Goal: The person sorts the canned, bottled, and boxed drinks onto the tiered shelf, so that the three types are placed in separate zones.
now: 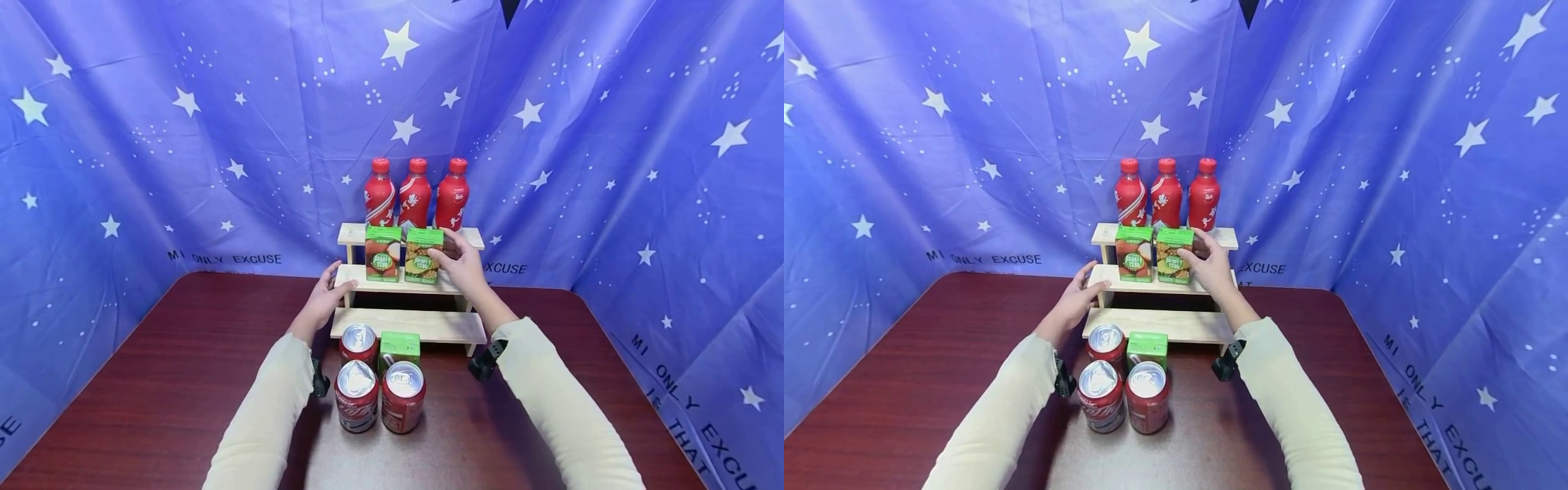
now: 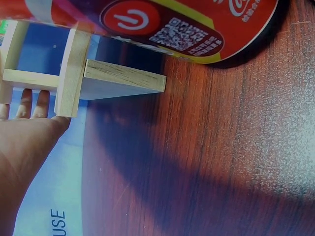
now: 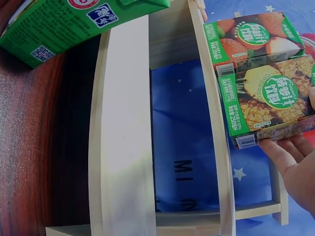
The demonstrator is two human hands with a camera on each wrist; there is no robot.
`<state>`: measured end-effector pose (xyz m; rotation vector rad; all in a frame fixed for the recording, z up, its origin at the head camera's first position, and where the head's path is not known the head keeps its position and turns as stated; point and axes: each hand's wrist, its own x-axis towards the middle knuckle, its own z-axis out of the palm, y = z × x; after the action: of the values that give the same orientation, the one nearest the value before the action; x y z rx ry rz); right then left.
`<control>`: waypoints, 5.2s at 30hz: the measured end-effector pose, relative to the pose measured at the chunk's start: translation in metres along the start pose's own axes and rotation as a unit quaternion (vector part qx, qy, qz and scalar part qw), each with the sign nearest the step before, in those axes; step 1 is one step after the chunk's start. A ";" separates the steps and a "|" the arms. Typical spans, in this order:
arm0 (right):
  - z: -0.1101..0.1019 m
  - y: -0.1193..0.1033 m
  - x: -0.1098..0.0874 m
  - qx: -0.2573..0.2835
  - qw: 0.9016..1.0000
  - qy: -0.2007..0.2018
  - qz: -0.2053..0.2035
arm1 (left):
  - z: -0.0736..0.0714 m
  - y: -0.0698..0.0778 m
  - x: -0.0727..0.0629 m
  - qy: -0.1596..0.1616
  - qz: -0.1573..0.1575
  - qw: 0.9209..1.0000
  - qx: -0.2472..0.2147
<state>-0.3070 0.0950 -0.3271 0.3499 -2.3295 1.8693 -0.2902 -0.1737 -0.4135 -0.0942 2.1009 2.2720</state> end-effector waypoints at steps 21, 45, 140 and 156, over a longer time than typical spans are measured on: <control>0.006 0.016 0.013 -0.001 1.000 0.023 0.009 | -0.002 -0.007 0.006 0.007 0.002 1.000 0.007; -0.012 0.019 -0.023 0.002 1.000 -0.001 0.025 | -0.002 -0.009 0.006 0.002 0.002 1.000 0.005; 0.018 0.066 -0.120 -0.013 0.973 -0.230 0.002 | -0.002 -0.009 0.004 -0.003 0.014 1.000 -0.011; 0.001 0.064 -0.121 -0.027 0.981 -0.194 0.004 | -0.001 -0.009 0.005 -0.002 0.015 1.000 -0.012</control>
<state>-0.2070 0.1184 -0.4174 0.7609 -2.6173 1.8764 -0.2949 -0.1738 -0.4234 -0.0597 2.0863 2.3124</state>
